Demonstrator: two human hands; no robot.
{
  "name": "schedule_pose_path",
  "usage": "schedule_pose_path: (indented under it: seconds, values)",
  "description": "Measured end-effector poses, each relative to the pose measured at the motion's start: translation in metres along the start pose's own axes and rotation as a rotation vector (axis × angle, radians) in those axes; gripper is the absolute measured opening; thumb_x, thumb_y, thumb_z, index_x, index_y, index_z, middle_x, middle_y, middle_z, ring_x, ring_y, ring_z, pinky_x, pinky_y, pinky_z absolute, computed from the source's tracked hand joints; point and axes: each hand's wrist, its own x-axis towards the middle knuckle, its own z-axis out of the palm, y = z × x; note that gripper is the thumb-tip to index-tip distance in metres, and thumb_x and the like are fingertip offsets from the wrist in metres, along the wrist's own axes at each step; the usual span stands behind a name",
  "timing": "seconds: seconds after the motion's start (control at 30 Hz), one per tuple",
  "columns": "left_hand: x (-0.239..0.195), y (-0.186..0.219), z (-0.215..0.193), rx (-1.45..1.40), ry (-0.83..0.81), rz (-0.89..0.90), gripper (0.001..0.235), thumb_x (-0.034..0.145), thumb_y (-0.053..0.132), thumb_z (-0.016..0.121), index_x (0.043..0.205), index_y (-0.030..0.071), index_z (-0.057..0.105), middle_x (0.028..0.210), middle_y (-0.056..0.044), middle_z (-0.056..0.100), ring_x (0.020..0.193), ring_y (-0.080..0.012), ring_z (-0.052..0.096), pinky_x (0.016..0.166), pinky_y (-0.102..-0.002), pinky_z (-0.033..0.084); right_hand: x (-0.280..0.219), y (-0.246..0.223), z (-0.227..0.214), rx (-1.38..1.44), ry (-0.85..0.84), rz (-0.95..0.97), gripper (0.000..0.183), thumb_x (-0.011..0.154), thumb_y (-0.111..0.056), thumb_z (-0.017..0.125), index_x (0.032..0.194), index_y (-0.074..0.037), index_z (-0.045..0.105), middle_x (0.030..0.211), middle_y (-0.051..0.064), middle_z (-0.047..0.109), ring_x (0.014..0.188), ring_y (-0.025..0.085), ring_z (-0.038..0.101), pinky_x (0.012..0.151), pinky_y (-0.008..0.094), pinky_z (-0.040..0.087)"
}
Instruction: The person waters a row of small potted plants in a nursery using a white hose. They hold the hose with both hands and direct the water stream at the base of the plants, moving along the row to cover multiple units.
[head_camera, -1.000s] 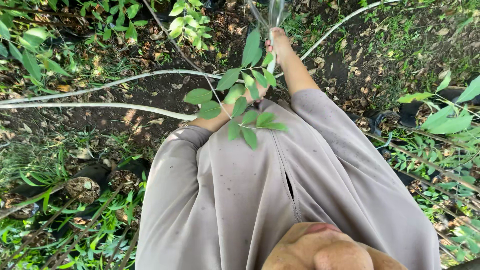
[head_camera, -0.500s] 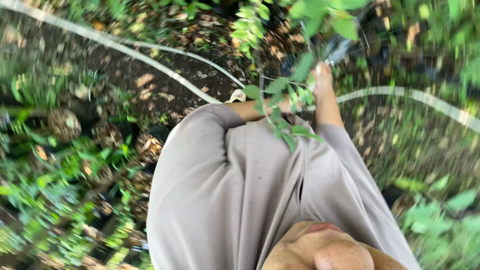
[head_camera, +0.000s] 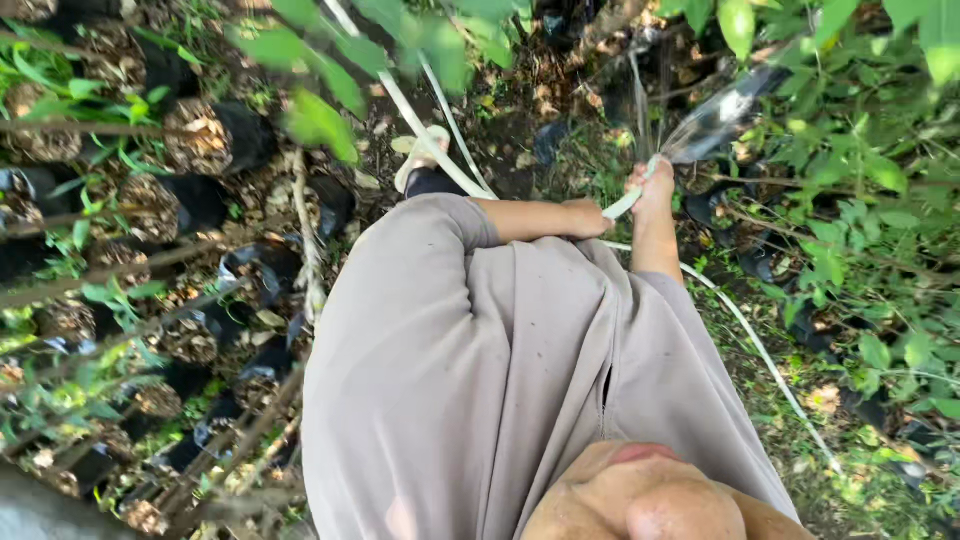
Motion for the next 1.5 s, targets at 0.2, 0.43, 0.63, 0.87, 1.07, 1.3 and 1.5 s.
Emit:
schedule_pose_path:
  seconds: [0.2,0.43,0.63,0.87,1.07,1.3,1.5]
  values:
    - [-0.008,0.044,0.033,-0.015,-0.086,-0.038,0.063,0.097,0.058,0.045,0.089,0.003,0.075,0.081,-0.018,0.076,0.072,-0.0362,0.076,0.068,-0.048,0.059,-0.027,-0.021,-0.052,0.068,0.061,-0.053,0.016,0.109,-0.029,0.039,0.112,-0.02,0.053,0.074,0.005,0.054,0.052,0.014,0.045,0.044,0.031,0.038]
    - [-0.04,0.019,0.013,0.053,0.028,-0.01,0.063,0.093,0.062,0.048,0.096,0.005,0.075,0.094,-0.022,0.072,0.089,-0.041,0.071,0.082,-0.053,0.054,-0.008,0.006,-0.046,0.072,0.002,-0.093,0.017,0.104,-0.03,0.044,0.12,-0.024,0.045,0.07,0.006,0.054,0.048,0.017,0.046,0.04,0.034,0.041]
    - [-0.049,0.002,-0.009,0.093,-0.018,0.003,0.063,0.096,0.059,0.046,0.098,0.002,0.074,0.098,-0.024,0.074,0.093,-0.0414,0.072,0.086,-0.053,0.054,-0.005,0.013,-0.023,-0.022,0.151,-0.099,0.019,0.109,-0.028,0.034,0.121,-0.02,0.046,0.073,0.005,0.054,0.049,0.014,0.045,0.042,0.032,0.041]
    - [-0.051,-0.018,-0.027,0.058,-0.071,0.114,0.057,0.096,0.054,0.046,0.1,0.003,0.073,0.096,-0.023,0.074,0.092,-0.0422,0.071,0.085,-0.053,0.053,-0.012,0.02,0.001,0.007,0.172,-0.087,0.018,0.108,-0.025,0.033,0.119,-0.019,0.046,0.072,0.006,0.053,0.049,0.014,0.043,0.041,0.032,0.04]
    - [-0.057,-0.026,-0.048,0.032,-0.032,0.093,0.062,0.098,0.057,0.049,0.103,-0.002,0.07,0.1,-0.026,0.072,0.095,-0.0415,0.071,0.088,-0.051,0.053,-0.007,0.017,0.017,0.004,0.171,-0.203,0.019,0.11,-0.026,0.031,0.121,-0.021,0.046,0.073,0.005,0.053,0.049,0.013,0.043,0.04,0.031,0.038]
    - [-0.082,-0.044,-0.095,-0.037,0.088,0.205,0.06,0.097,0.055,0.049,0.1,-0.002,0.067,0.09,-0.025,0.072,0.089,-0.0437,0.07,0.083,-0.052,0.052,0.007,0.011,0.048,-0.034,0.285,-0.364,0.026,0.111,-0.033,0.029,0.13,-0.025,0.045,0.075,0.004,0.059,0.05,0.013,0.049,0.041,0.03,0.044]
    - [-0.093,-0.055,-0.13,-0.161,0.091,0.244,0.057,0.097,0.056,0.049,0.096,0.002,0.066,0.077,-0.016,0.073,0.073,-0.0337,0.073,0.071,-0.046,0.054,0.018,0.013,0.083,-0.077,0.255,-0.465,0.026,0.11,-0.034,0.029,0.127,-0.025,0.047,0.074,0.004,0.057,0.048,0.013,0.048,0.04,0.03,0.044]
